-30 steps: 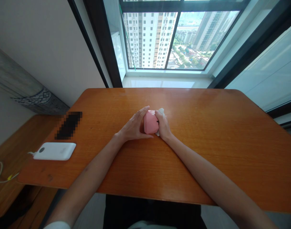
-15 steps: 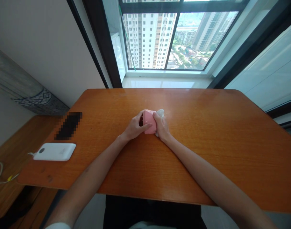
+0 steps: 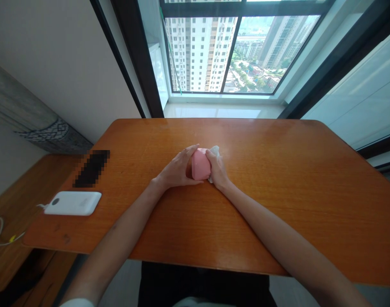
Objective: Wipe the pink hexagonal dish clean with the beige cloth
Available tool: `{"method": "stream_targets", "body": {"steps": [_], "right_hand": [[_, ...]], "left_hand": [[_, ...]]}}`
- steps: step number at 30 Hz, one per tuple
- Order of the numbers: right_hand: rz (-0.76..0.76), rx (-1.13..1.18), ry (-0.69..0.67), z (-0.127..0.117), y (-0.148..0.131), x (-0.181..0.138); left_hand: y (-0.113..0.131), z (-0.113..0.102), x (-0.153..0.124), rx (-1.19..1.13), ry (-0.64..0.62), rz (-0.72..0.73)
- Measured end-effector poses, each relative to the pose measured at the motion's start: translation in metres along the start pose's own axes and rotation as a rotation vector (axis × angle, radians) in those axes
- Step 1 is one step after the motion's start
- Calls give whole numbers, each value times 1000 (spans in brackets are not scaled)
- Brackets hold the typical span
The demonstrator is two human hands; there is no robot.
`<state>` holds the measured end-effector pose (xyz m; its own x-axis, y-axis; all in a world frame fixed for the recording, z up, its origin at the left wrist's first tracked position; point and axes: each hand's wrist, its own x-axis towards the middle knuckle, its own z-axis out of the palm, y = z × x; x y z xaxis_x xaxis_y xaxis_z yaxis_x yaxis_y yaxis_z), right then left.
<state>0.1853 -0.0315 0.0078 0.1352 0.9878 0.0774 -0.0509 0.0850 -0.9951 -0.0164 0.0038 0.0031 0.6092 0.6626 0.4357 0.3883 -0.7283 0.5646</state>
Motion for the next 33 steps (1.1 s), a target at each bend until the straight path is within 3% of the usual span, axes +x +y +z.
{"method": "stream_targets", "body": {"steps": [8, 11, 15, 19, 22, 28, 33], "right_hand": [[-65, -14, -32, -1, 5, -3], [-54, -31, -34, 0, 4, -3], [-28, 15, -17, 1, 4, 0], [-12, 48, -19, 1, 3, 3], [-12, 28, -23, 1, 1, 2], [-43, -6, -10, -1, 4, -1], [-57, -25, -34, -1, 7, -1]], "left_hand": [[6, 12, 4, -284, 9, -245], [4, 14, 5, -307, 9, -271], [0, 11, 3, -235, -1, -154], [-2, 4, 0, -15, -9, 31], [0, 2, -1, 40, 23, 54], [5, 7, 2, -125, 77, -87], [6, 13, 7, -349, 17, -247]]}}
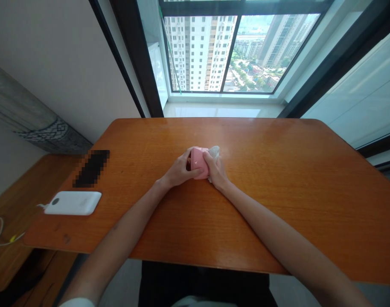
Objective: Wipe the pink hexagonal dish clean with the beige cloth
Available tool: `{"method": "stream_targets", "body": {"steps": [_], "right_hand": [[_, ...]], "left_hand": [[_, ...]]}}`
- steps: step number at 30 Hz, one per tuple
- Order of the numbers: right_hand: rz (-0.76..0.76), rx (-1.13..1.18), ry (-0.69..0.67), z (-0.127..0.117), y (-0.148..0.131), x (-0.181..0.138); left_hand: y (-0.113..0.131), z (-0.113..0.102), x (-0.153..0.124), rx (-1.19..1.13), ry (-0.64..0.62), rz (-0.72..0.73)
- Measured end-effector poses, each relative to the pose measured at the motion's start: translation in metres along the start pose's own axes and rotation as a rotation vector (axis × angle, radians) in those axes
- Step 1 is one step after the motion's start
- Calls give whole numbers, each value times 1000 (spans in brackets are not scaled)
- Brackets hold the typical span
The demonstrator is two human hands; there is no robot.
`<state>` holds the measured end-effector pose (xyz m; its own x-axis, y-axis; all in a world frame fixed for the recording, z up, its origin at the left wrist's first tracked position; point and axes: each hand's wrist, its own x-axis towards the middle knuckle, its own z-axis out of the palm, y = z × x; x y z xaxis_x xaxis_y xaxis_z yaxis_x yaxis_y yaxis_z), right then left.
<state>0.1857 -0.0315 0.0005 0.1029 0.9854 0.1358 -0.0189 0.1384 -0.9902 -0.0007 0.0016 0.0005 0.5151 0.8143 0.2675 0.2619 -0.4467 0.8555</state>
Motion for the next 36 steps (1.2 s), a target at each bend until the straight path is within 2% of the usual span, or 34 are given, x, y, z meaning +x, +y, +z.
{"method": "stream_targets", "body": {"steps": [4, 10, 16, 19, 24, 27, 30, 34, 36], "right_hand": [[15, 43, 0, 1, -3, 1], [44, 53, 16, 1, -4, 3], [27, 47, 38, 1, -8, 3], [29, 57, 39, 1, -7, 2], [34, 38, 32, 1, -6, 0], [34, 56, 34, 2, -6, 0], [29, 71, 38, 2, -5, 1], [47, 76, 37, 1, -2, 4], [47, 72, 36, 1, -2, 5]], "left_hand": [[-4, -1, -1, 41, 18, 56], [-7, -12, -2, 302, -22, 324], [-3, -8, -2, 354, 57, 370], [2, -5, -1, 294, 81, 309], [9, 0, 1, 67, 63, -20], [6, 2, 0, -2, 41, -56], [-2, 0, -1, 41, 48, 64], [-10, -9, -1, 275, 2, 317], [-10, -12, -2, 381, -2, 388]]}}
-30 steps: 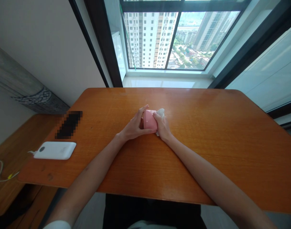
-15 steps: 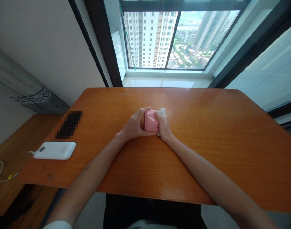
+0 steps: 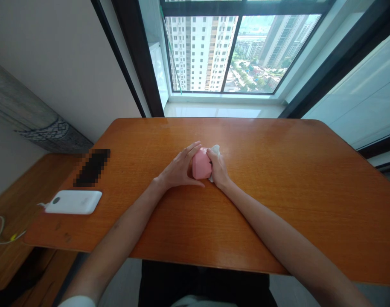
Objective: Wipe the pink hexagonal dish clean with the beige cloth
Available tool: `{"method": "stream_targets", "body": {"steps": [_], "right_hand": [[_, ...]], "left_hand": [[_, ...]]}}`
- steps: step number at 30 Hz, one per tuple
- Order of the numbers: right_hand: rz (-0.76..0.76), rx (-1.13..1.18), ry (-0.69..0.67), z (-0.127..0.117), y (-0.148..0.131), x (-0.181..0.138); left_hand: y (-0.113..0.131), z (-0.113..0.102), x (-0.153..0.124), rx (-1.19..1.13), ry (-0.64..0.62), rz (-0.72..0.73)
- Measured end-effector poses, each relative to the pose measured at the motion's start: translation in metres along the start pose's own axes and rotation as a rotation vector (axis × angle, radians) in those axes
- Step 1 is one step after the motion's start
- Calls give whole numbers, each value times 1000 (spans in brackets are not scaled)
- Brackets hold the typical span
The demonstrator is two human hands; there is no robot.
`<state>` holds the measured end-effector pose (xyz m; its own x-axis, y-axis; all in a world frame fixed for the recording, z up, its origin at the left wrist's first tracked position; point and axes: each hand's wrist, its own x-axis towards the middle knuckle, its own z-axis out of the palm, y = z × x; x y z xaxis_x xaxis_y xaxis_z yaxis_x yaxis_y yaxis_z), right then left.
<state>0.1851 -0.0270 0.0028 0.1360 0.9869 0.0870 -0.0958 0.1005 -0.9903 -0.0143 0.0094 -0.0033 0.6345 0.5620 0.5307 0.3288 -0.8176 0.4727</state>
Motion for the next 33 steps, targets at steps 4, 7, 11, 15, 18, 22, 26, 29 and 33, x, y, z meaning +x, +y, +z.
{"method": "stream_targets", "body": {"steps": [4, 7, 11, 15, 18, 22, 26, 29, 33], "right_hand": [[-21, -16, 13, 0, -1, 0], [-33, -12, 7, 0, -1, -1], [-21, -15, -9, -1, -2, -3], [-4, -27, 2, 1, -4, -4], [-12, -7, 0, 2, -4, -3], [15, 17, 14, 1, -1, 0], [9, 0, 14, -1, 0, 2], [-14, -10, 20, -2, 0, 0], [-34, -20, -1, -1, -1, -2]], "left_hand": [[6, -2, 2, 69, 54, 11], [12, 1, 4, -3, 110, -23], [14, 7, 7, -214, 111, -277], [11, 13, 7, -375, 62, -436], [7, 10, 4, -314, 79, -315], [3, 0, 1, -54, 16, -42], [3, -4, 1, 64, 13, 27], [8, -1, 3, 14, 69, 13], [13, 6, 6, -164, 105, -202]]}}
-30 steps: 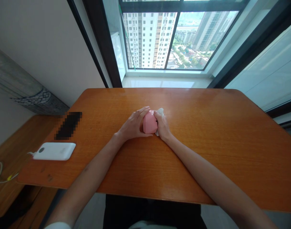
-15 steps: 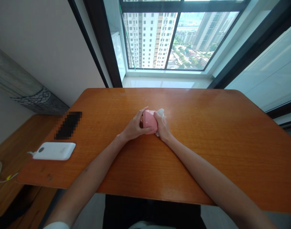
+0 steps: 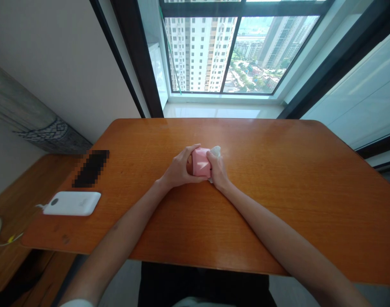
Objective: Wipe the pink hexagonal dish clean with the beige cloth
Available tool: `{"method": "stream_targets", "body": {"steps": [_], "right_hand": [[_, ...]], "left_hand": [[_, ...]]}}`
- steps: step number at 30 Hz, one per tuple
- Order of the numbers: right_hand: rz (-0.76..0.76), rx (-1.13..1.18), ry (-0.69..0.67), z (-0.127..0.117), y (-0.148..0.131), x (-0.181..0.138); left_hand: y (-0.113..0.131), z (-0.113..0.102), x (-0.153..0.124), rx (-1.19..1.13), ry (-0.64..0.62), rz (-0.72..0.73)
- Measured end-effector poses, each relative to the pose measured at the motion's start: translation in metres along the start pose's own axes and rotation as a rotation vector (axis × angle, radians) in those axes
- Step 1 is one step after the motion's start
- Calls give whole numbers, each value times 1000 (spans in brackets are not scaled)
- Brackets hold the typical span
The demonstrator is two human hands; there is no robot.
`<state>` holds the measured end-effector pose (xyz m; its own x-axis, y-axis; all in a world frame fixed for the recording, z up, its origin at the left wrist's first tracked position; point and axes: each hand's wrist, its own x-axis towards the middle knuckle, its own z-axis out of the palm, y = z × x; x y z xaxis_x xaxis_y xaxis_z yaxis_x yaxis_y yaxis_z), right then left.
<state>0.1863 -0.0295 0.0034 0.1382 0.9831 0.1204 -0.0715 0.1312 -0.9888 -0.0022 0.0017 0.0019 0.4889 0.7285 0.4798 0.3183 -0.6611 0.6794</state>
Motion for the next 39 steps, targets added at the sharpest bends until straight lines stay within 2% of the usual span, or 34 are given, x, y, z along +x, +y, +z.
{"method": "stream_targets", "body": {"steps": [3, 5, 7, 11, 13, 16, 19, 23, 25, 28, 33, 36, 39], "right_hand": [[10, 0, 8, 1, -1, -1], [8, 5, 7, 2, 0, 0], [9, 8, -3, 2, 1, 1], [33, 37, -4, 1, 3, 3], [40, 44, -10, 0, 2, 3], [28, 22, -7, 0, 0, 2], [6, 16, 4, 0, -1, 0], [30, 12, 1, 1, -2, -2], [29, 27, 4, 1, -3, -2], [36, 32, 1, 2, -4, -2], [34, 37, 2, 2, -2, 1], [24, 38, 0, 2, 1, 3], [13, 32, 4, 1, 2, 3]], "left_hand": [[-2, 4, 0, -134, -40, -191], [-5, 5, -1, -160, -55, -196], [-8, 2, -3, -110, -58, -103], [-11, -7, -4, 156, -114, 168], [-10, -10, -3, 236, -116, 225], [-6, -10, -1, 204, -73, 223], [-2, -5, 0, 76, -35, 119], [-1, 2, 1, -159, -62, -158], [-3, 3, 0, -194, -82, -201], [-7, 0, -2, -139, -80, -130], [-11, -10, -4, 128, -112, 178], [-9, -12, -4, 211, -91, 240], [-5, -9, -2, 162, -34, 238]]}}
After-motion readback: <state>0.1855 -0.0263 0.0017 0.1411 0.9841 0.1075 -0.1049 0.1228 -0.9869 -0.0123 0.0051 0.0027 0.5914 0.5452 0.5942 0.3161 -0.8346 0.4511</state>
